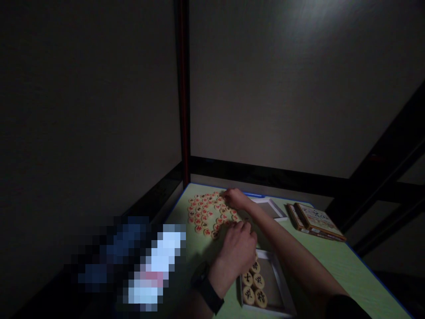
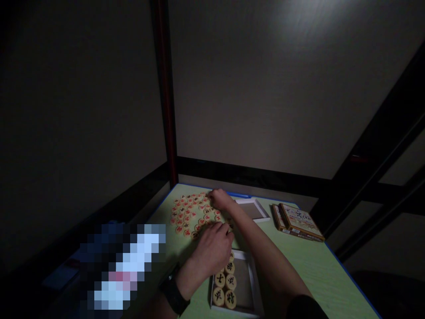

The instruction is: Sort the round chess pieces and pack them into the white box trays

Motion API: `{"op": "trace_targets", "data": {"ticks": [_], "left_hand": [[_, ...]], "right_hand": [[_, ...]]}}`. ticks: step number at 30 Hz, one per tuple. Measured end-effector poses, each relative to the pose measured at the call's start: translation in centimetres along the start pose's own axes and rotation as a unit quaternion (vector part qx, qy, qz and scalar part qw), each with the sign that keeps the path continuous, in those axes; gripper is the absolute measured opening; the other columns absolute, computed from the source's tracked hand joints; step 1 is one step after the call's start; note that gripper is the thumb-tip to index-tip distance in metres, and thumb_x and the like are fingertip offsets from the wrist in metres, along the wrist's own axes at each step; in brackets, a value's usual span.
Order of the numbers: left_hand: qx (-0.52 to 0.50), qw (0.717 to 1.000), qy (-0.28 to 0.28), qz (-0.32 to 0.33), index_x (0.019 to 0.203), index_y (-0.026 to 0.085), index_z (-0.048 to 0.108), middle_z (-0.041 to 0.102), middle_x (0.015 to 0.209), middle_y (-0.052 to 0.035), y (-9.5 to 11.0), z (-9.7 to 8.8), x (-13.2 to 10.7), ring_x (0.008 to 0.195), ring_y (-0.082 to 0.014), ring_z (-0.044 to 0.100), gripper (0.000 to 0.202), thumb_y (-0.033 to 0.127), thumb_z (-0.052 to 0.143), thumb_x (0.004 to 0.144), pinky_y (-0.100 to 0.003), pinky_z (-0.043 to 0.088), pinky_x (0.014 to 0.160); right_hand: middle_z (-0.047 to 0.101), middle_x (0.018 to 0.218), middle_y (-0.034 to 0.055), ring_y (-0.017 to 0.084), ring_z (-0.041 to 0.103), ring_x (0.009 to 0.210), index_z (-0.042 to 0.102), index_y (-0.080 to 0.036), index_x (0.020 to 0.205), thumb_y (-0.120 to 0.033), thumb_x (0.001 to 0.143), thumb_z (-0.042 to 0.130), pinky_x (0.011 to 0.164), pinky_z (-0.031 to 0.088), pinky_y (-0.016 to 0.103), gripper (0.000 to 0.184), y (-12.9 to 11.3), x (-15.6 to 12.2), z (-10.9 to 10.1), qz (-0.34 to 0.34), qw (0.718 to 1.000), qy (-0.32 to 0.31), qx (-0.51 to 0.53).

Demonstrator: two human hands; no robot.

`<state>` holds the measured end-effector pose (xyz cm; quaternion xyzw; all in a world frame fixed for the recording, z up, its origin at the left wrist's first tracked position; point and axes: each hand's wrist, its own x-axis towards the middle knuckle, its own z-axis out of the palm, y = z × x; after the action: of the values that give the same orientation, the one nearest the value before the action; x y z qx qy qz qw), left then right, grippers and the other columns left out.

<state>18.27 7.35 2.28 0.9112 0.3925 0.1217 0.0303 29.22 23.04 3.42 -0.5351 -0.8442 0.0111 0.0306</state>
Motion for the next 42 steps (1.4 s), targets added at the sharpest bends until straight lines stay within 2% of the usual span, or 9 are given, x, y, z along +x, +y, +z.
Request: {"op": "trace_targets", "data": {"ticks": [5,10,17,20,24,28,31,34,42], "left_hand": [[0.006,1.0,0.007,0.007,0.107,0.013,0.065,0.062,0.112,-0.0139,0.0,0.0,0.1,0.115,-0.0292,0.054,0.025,0.016,0.046,0.09,-0.046,0.047,0.1],[0.002,1.0,-0.01,-0.003,0.109,0.013,0.064,0.063,0.112,-0.0142,-0.1,-0.2,0.2,0.116,-0.0285,0.055,0.027,0.015,0.047,0.089,-0.045,0.046,0.102],[0.001,1.0,-0.013,-0.006,0.109,0.013,0.064,0.064,0.113,-0.0139,-0.6,-0.3,0.4,0.114,-0.028,0.057,0.028,0.014,0.045,0.089,-0.044,0.048,0.1],[0.01,1.0,-0.009,-0.011,0.107,0.014,0.065,0.065,0.11,-0.0134,-0.6,-0.4,0.4,0.113,-0.0273,0.058,0.028,0.012,0.044,0.089,-0.043,0.05,0.097],[0.015,1.0,-0.012,-0.003,0.105,0.014,0.066,0.067,0.108,-0.0139,-0.7,-0.5,0.4,0.111,-0.0267,0.059,0.027,0.01,0.044,0.089,-0.043,0.05,0.096],[0.012,1.0,-0.012,0.009,0.103,0.015,0.066,0.069,0.105,-0.0129,-0.9,-0.5,0.4,0.106,-0.0249,0.062,0.026,0.009,0.046,0.088,-0.041,0.05,0.097],[0.004,1.0,-0.009,0.011,0.1,0.016,0.067,0.07,0.103,-0.0107,-1.0,-0.4,0.4,0.102,-0.0233,0.064,0.025,0.01,0.045,0.089,-0.039,0.05,0.096],[-0.008,1.0,-0.014,0.006,0.097,0.017,0.068,0.071,0.103,-0.0096,-1.0,-0.5,0.4,0.1,-0.0217,0.065,0.027,0.012,0.043,0.092,-0.037,0.049,0.096],[-0.023,0.999,-0.017,0.027,0.09,0.017,0.068,0.07,0.097,-0.0076,-1.3,-0.2,0.4,0.096,-0.0189,0.064,0.027,0.011,0.041,0.092,-0.033,0.049,0.094]], "right_hand": [[0.076,0.099,0.0088,0.02,0.068,0.09,0.073,-0.018,0.102,-0.008,0.084,0.051,0.073,0.04,0.023,0.029,-0.3,-0.1,0.3,0.009,1.0,-0.002,-0.002],[0.072,0.109,0.0144,0.022,0.067,0.095,0.06,-0.016,0.118,-0.014,0.092,0.047,0.073,0.04,0.025,0.028,-0.8,0.1,0.9,0.026,1.0,0.006,-0.015],[0.067,0.113,0.0183,0.025,0.065,0.096,0.049,-0.014,0.118,-0.01,0.083,0.059,0.073,0.039,0.027,0.037,-1.6,-0.9,-0.1,0.029,0.999,0.021,-0.022],[0.066,0.113,0.016,0.023,0.064,0.094,0.046,-0.015,0.118,-0.014,0.082,0.063,0.072,0.038,0.026,0.04,-1.3,-3.5,-1.5,0.024,0.999,0.035,-0.011],[0.066,0.1,0.0108,0.019,0.061,0.081,0.046,-0.019,0.107,-0.018,0.093,0.046,0.068,0.037,0.027,0.014,-0.2,-9.9,-2.5,-0.004,0.995,0.088,0.056],[0.066,0.093,0.0081,0.018,0.061,0.076,0.045,-0.023,0.1,-0.023,0.094,0.047,0.066,0.04,0.027,0.007,0.0,-17.5,-1.6,-0.018,0.982,0.118,0.143],[0.066,0.09,0.007,0.017,0.061,0.071,0.045,-0.023,0.099,-0.026,0.096,0.046,0.063,0.04,0.026,0.004,-0.8,-21.1,-0.7,-0.006,0.982,0.104,0.16],[0.067,0.087,0.0053,0.017,0.061,0.071,0.047,-0.023,0.098,-0.024,0.095,0.048,0.061,0.039,0.026,0.003,-1.9,-22.3,-0.1,-0.024,0.987,0.087,0.132],[0.065,0.087,0.006,0.017,0.059,0.073,0.056,-0.021,0.098,-0.014,0.092,0.049,0.067,0.041,0.027,0.011,-3.1,-21.8,0.7,-0.095,0.992,0.078,0.026]]}}
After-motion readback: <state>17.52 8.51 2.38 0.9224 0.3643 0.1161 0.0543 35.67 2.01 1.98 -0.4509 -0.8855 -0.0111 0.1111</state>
